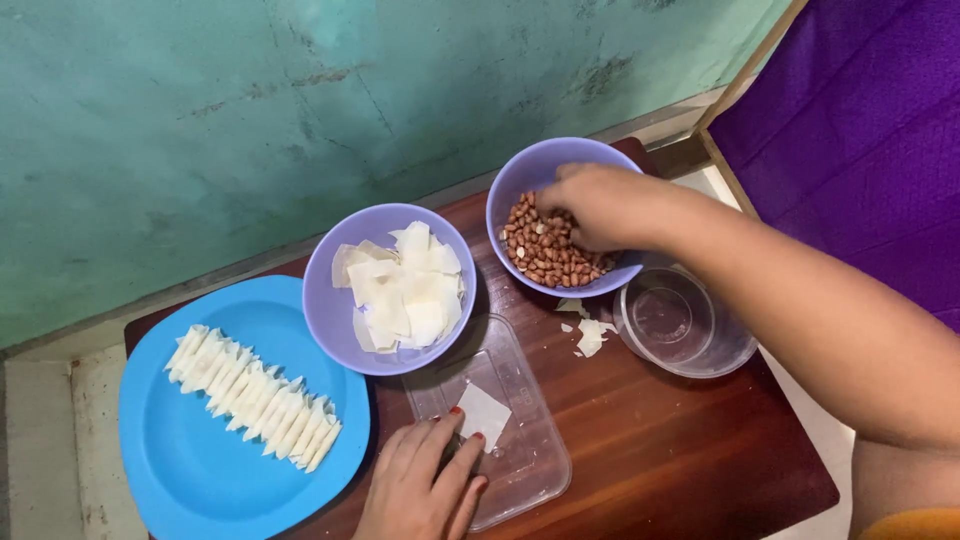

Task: The person is manually assembling peanut rolls by placing a peanut on a small square wrapper and rolling it into a thin tube.

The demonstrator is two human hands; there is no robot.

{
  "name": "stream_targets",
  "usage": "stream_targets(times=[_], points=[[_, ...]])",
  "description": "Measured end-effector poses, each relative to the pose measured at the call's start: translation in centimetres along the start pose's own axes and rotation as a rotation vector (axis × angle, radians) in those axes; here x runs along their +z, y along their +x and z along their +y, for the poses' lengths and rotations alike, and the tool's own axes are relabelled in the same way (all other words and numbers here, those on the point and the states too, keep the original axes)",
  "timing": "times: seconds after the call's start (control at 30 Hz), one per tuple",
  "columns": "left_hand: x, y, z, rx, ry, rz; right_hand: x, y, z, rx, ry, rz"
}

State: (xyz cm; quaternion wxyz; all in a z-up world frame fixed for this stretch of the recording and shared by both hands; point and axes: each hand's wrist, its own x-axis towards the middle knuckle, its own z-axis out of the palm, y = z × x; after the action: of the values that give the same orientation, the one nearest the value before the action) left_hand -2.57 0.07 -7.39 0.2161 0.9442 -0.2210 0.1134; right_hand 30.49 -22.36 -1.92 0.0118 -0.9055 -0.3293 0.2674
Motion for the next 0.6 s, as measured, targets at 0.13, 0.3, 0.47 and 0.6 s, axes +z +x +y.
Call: stream_targets(times=[0.13, 0.3, 0.47, 0.6], points=[[0.2, -0.2, -0.1, -0.018, -0.005, -0.046, -4.5, -4.0, -2.3, -0.061, 0.147, 0.08], [0.1, -0.1, -0.2, -0.027, -0.008, -0.063, -6.3, -6.1, -3.1, -0.099, 0.2, 0.144], [0.3, -0.2, -0.2, -0.039, 0.007, -0.072, -3.7, -4.4, -4.3, 0.015, 0.045, -0.08], [0.0, -0.1, -0.1, -0.009, 0.012, -0.045, -1.0, -1.9, -3.4, 0.017, 0.032, -0.094]])
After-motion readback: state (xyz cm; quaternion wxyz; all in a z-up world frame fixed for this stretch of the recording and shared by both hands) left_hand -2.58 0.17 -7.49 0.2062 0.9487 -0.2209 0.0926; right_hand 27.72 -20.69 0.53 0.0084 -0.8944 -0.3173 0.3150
